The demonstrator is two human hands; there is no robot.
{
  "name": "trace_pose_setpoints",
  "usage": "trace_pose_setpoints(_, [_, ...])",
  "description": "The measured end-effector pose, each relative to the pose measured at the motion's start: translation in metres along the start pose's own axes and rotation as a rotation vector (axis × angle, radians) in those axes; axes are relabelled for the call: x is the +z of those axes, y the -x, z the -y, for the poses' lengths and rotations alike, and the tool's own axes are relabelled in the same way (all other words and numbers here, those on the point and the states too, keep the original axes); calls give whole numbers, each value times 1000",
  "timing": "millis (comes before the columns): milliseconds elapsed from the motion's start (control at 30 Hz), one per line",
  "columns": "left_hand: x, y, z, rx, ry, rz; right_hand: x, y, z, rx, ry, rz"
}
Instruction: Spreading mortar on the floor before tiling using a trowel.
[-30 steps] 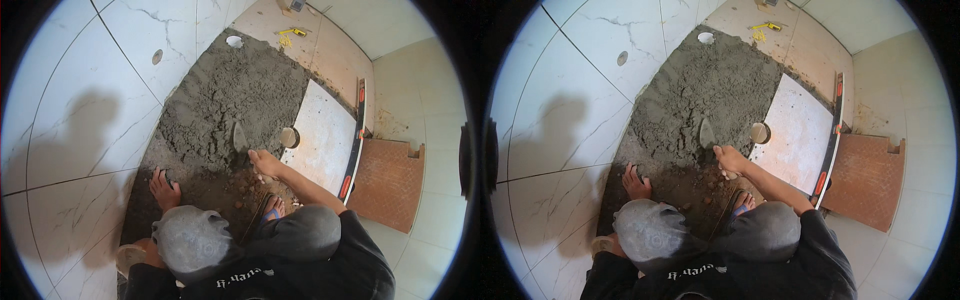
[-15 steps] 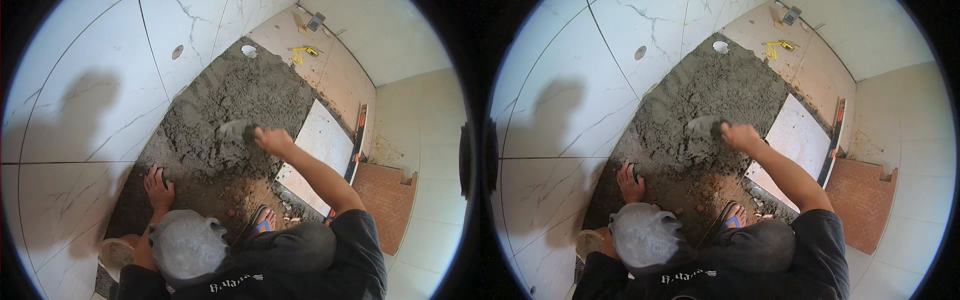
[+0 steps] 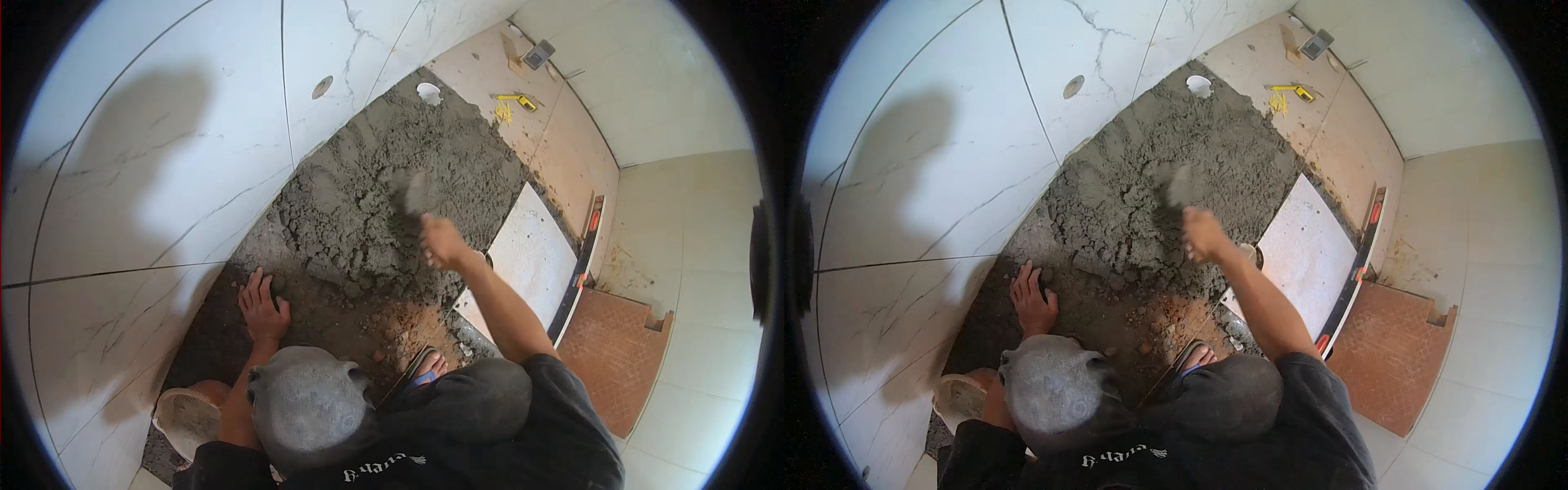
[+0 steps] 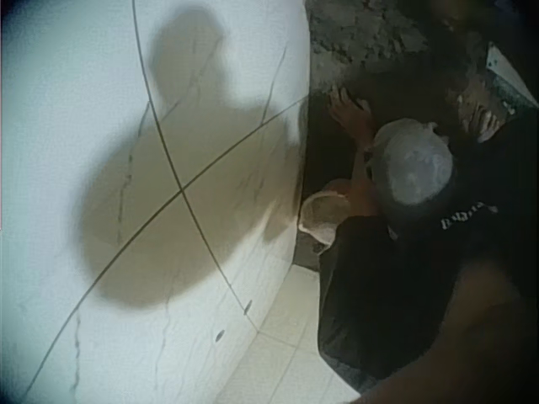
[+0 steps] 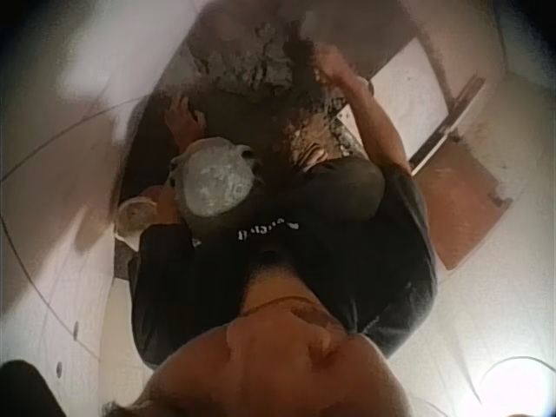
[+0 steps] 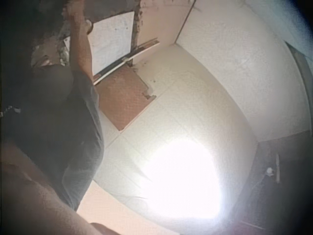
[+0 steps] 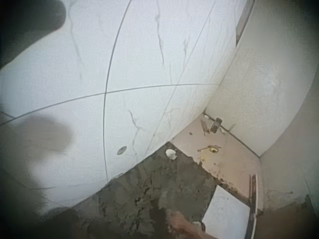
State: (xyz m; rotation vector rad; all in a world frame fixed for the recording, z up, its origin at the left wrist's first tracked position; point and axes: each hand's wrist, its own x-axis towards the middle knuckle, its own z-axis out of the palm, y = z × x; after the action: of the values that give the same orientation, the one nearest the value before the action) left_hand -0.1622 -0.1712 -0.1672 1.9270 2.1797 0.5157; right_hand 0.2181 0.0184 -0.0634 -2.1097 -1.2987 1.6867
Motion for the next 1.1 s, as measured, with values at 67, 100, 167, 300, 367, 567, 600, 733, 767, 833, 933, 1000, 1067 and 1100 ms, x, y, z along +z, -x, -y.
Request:
trace_pose_setpoints(67, [2,0,-3,5,2,-6,13,42,29,91,4,55])
trace_pose_setpoints(100, [5,-2,-5,-6,-4,-11,8,52,35,53,212,164])
trace_pose_setpoints(167, [10,-7,-8,9,2,-21,5,62,36,16,422,272])
trace_pose_setpoints(300, [8,-10,-10,11,23,-16,22,71,52,-562,1177,-107])
trace_pose_setpoints(367, [11,-7,-5,10,20,-10,29,52,63,-580,1373,23])
trace_pose_setpoints(567, [8,-6,-9,19,21,12,-110,-51,19,-238,1299,-560])
trace_pose_setpoints(600, [6,-6,-7,14,9,14,-131,-54,14,-203,1263,-565])
trace_pose_setpoints(733, [11,-3,-2,8,-15,20,-206,-58,11,142,885,-339])
trace_pose_setpoints(767, [9,-7,-5,13,-13,22,-217,-59,2,199,316,-261])
trace_pose_setpoints(833, [16,-17,-23,49,32,31,-235,-64,-42,114,-690,-56])
trace_pose_setpoints(933, [4,-3,0,3,-58,38,-50,-47,31,112,-167,-300])
trace_pose_setpoints(1000, [8,-6,-9,3,-42,22,-50,-25,40,133,93,54])
trace_pose_setpoints(1067, [8,3,-10,3,-31,16,-18,11,58,169,303,148])
trace_pose_setpoints(1100, [11,-5,-9,13,-13,-8,-19,9,48,158,294,130])
